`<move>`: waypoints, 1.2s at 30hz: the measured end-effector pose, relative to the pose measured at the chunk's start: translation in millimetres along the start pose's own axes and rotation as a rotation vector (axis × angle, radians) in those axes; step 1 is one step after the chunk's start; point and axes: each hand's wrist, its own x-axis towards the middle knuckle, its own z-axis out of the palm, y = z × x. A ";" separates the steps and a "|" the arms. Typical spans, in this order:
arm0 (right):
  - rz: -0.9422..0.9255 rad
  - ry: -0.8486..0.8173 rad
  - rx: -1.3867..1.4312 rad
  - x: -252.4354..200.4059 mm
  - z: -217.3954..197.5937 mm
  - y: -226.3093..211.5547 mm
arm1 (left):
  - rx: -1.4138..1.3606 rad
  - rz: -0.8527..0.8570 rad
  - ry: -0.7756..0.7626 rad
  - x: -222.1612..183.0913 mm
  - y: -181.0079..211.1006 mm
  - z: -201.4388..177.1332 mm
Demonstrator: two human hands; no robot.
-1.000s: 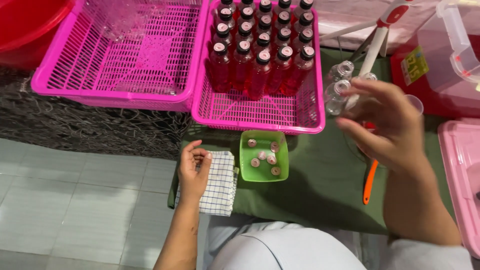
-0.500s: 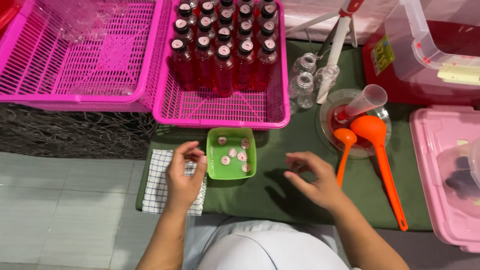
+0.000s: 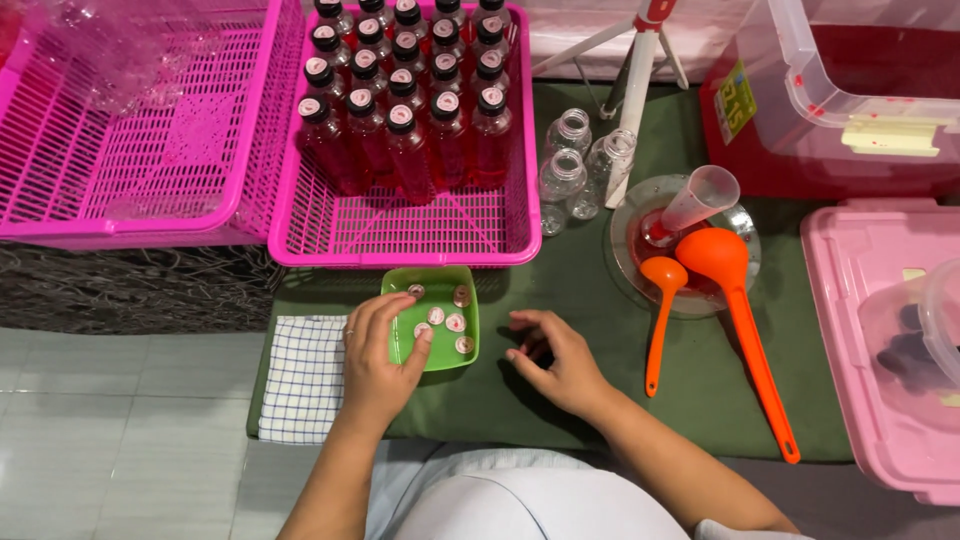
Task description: The person fills small bottles with red liquid from a larger container using a ladle and a small cup, then places a cap on one bottle and puts it in a pink basket.
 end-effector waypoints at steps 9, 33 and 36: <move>-0.056 -0.034 -0.054 -0.4 -2.9 -12.2 | 0.026 -0.075 0.010 -6.2 -6.9 11.3; -0.075 0.007 -0.012 0.5 -1.8 -8.4 | 0.006 -0.070 0.009 -15.3 1.3 25.0; -0.062 0.015 0.005 1.5 -0.8 -5.8 | 0.006 -0.076 0.008 -16.9 8.8 27.2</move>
